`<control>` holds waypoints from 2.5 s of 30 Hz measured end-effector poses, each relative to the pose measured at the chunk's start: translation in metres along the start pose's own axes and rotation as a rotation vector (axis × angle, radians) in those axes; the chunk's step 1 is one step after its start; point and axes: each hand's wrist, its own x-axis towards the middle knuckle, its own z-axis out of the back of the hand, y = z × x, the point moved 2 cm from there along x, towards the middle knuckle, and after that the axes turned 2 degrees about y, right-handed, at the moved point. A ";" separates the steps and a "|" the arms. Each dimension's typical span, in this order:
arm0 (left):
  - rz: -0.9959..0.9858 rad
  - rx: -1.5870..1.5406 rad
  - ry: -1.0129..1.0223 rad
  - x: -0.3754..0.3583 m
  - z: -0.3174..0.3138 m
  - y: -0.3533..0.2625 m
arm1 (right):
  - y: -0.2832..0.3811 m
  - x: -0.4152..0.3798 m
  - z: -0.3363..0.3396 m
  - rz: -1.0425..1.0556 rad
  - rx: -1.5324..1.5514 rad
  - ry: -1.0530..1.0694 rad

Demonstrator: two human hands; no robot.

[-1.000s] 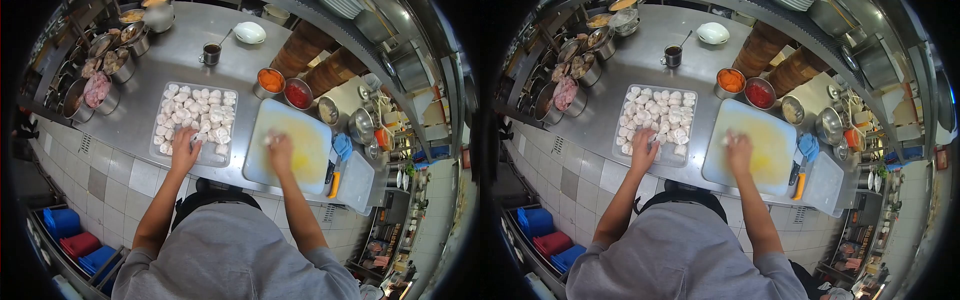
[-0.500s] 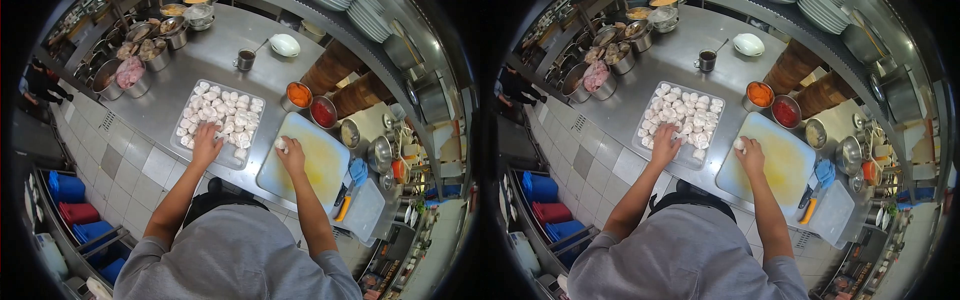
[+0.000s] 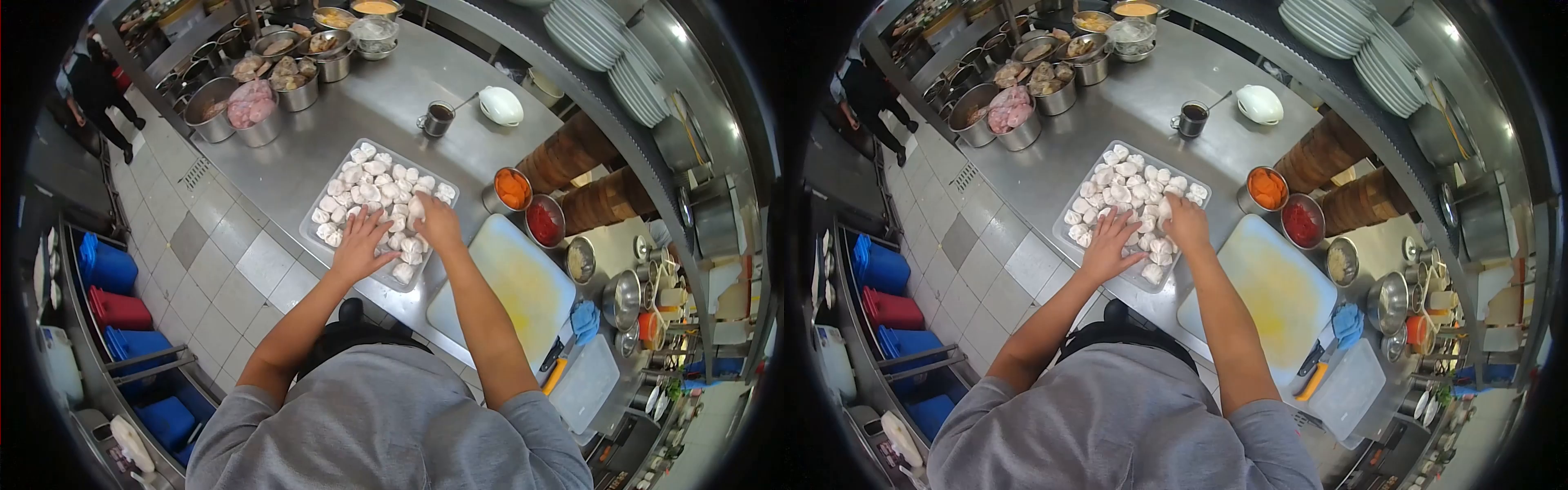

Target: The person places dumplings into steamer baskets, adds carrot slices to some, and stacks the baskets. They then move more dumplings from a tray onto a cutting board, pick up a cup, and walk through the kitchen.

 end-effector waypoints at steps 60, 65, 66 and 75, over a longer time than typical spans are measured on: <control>-0.188 -0.789 0.358 0.067 -0.143 -0.152 | -0.111 -0.193 0.000 -0.266 0.514 -0.486; -0.356 -0.508 0.654 0.062 -0.111 -0.150 | -0.084 -0.228 0.041 -0.162 0.326 -0.098; -0.426 -0.363 0.688 0.056 -0.108 -0.152 | -0.075 -0.233 0.043 -0.150 0.192 -0.038; -0.240 -0.549 0.673 0.047 -0.121 -0.142 | -0.073 -0.219 0.027 -0.205 0.378 -0.082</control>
